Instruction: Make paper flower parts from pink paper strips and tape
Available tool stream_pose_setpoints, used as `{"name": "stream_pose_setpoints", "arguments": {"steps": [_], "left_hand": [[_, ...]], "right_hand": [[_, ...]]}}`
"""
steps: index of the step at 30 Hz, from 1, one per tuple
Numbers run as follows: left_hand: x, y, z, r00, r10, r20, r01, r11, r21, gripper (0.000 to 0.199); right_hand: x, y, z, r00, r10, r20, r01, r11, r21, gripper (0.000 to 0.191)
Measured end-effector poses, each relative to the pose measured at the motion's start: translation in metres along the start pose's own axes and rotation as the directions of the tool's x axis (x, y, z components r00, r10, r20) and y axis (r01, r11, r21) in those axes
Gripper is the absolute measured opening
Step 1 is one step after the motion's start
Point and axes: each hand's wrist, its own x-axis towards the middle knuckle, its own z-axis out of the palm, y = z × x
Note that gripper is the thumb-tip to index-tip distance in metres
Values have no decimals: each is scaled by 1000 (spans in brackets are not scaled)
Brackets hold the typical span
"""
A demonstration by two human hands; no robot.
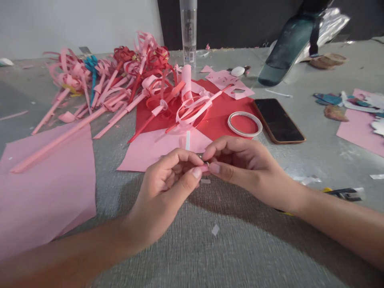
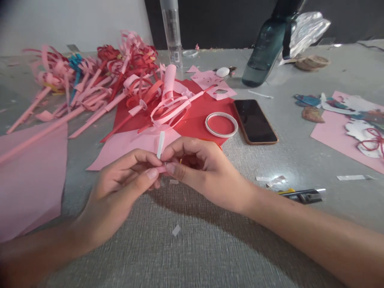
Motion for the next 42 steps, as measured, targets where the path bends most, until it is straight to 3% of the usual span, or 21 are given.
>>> {"name": "stream_pose_setpoints", "arguments": {"steps": [12,30,42], "left_hand": [[1,1,1,999,26,-33,-23,996,88,6],[1,2,1,999,36,-28,-35,999,29,4],[0,1,2,999,34,-41,-35,999,-7,6]], "right_hand": [[-3,-1,-1,999,9,-45,-19,974,-227,19],[-5,-4,-1,997,69,-45,-78,966,-247,21],[-6,-2,-1,998,45,-44,-54,969,-240,20]]}}
